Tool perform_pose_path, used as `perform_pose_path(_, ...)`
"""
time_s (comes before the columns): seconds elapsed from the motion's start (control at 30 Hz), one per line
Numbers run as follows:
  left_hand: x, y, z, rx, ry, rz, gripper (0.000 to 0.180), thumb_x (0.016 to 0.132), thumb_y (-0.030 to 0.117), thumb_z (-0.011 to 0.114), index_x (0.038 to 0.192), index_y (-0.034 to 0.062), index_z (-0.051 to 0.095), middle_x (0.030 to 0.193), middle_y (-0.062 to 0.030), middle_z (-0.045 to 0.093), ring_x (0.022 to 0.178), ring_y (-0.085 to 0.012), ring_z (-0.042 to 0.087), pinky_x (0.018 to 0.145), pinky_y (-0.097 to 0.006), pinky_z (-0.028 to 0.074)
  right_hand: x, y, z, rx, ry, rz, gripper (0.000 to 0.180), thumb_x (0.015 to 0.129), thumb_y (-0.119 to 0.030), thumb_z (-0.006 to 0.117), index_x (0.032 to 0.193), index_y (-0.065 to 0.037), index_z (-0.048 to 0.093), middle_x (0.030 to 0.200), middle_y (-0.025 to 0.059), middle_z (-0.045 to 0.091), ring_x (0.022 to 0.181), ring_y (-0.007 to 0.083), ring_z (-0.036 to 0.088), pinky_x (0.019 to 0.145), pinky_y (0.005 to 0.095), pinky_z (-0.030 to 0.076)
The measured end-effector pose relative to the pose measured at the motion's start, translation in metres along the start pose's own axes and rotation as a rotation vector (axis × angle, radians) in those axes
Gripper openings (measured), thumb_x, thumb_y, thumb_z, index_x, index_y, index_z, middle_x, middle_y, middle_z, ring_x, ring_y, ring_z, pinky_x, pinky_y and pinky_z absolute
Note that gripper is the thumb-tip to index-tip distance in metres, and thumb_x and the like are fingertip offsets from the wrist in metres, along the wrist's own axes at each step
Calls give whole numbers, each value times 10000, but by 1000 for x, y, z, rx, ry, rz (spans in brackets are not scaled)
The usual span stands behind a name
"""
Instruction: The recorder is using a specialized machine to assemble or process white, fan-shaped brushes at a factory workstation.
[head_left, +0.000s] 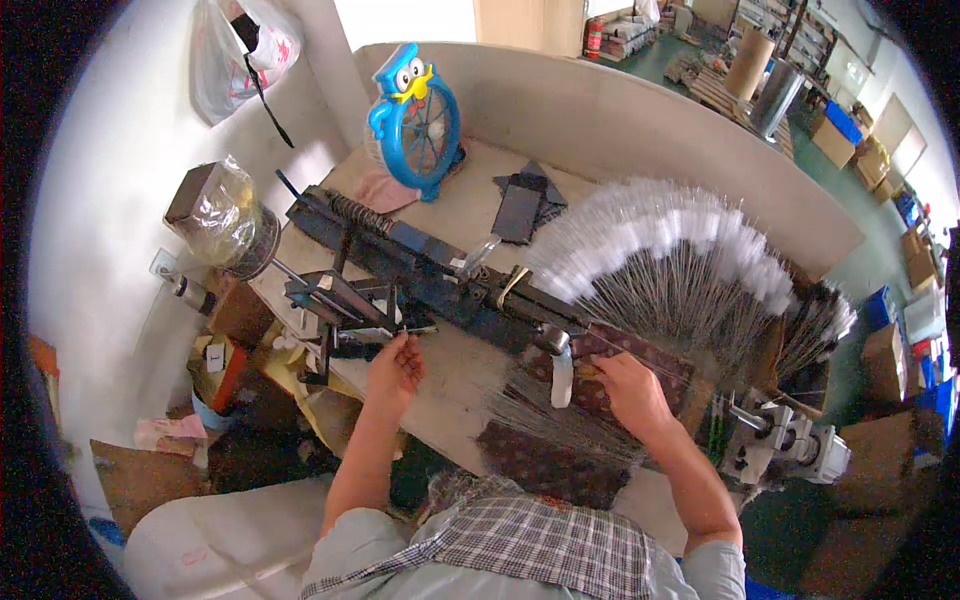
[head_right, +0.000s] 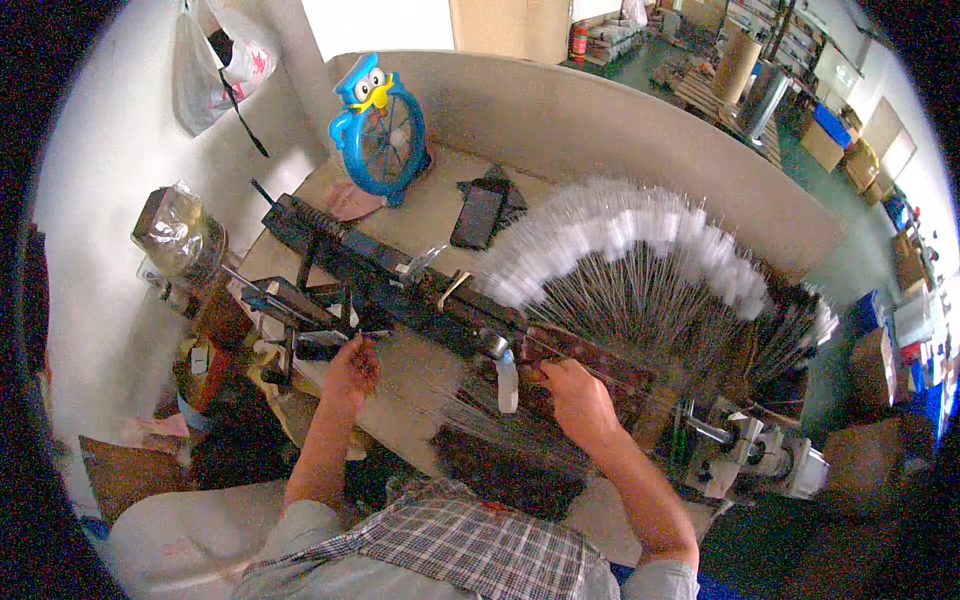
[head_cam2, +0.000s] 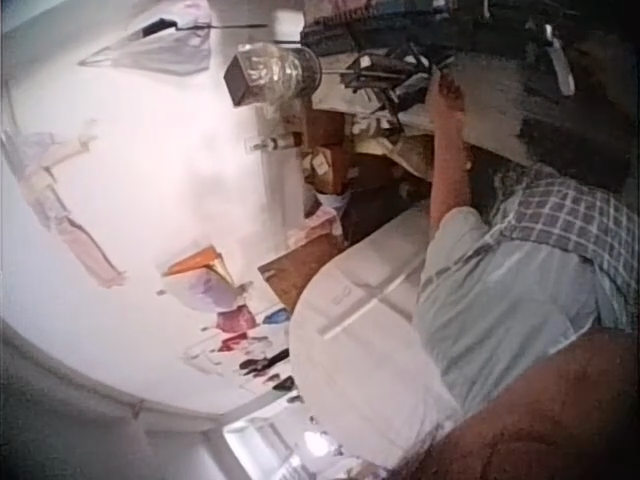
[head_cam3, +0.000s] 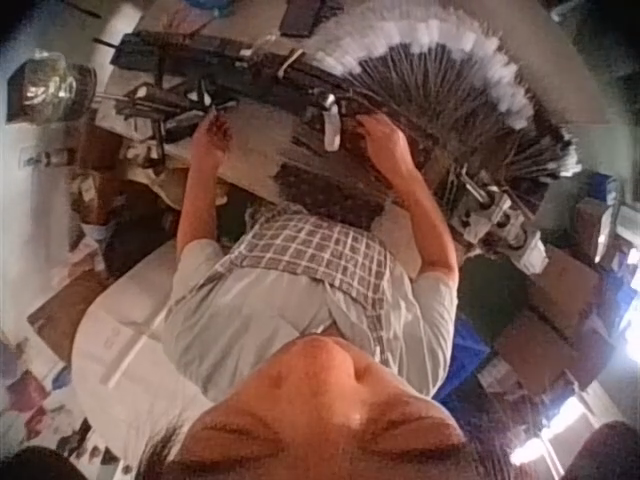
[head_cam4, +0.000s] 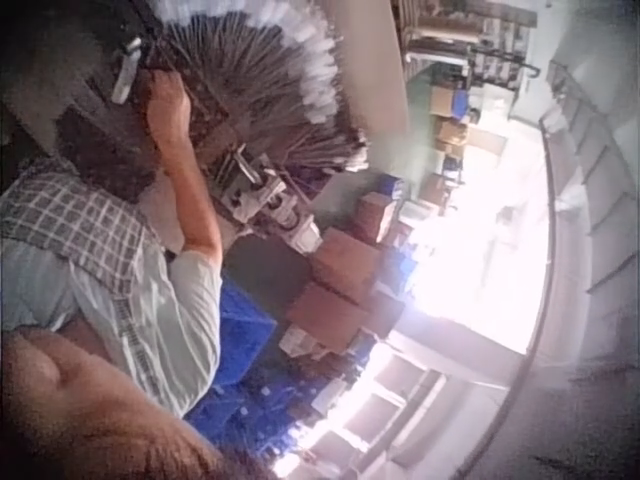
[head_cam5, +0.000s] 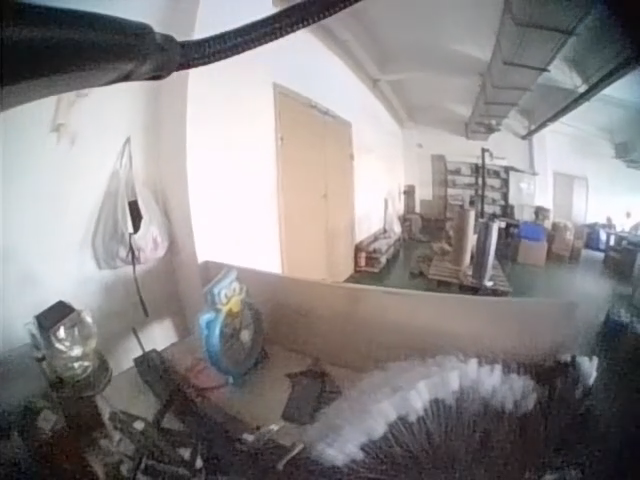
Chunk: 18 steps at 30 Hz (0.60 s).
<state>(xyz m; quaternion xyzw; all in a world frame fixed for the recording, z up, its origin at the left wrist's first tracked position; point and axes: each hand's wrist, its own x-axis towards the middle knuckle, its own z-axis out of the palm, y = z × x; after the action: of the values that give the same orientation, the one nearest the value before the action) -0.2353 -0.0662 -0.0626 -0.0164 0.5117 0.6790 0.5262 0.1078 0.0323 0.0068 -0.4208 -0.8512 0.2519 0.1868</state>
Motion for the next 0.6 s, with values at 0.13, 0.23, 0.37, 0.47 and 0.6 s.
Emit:
perform_pose_path(0.13,-2,-6,4,-95,40,4,142,830,207,630,879,79,596,733,0,544,669,-123,521,584,-277,445,-9,-7,-14,-9,13,-54,215,814,-54,547,1025,-56,590,921,145,566,836,359,583,712,422,495)
perform_pose_path(0.23,-5,-10,12,-125,62,32,114,816,188,631,848,85,592,718,2,536,663,-121,513,580,-274,437,-19,-18,-35,-2,-41,33,216,813,-55,554,1025,-66,595,948,139,568,842,345,589,719,412,498)
perform_pose_path(0.37,-23,-37,23,145,-22,225,99,810,157,613,818,64,582,694,-10,539,644,-108,507,582,-259,425,-26,-23,-67,46,55,3,185,793,-82,599,977,-72,616,889,121,597,815,314,601,704,389,500)
perform_pose_path(0.47,-86,-66,90,812,-265,513,109,826,146,600,838,38,596,709,-34,572,643,-106,525,596,-261,434,-20,-15,-87,-10,196,-7,166,764,-119,651,913,-48,640,779,107,615,781,294,609,688,364,492)
perform_pose_path(0.6,-110,-109,175,306,-504,41,125,867,147,587,887,27,613,750,-34,596,646,-98,537,594,-241,436,-24,15,-85,202,257,111,190,754,-123,668,921,-33,663,792,117,638,760,278,613,693,340,484)
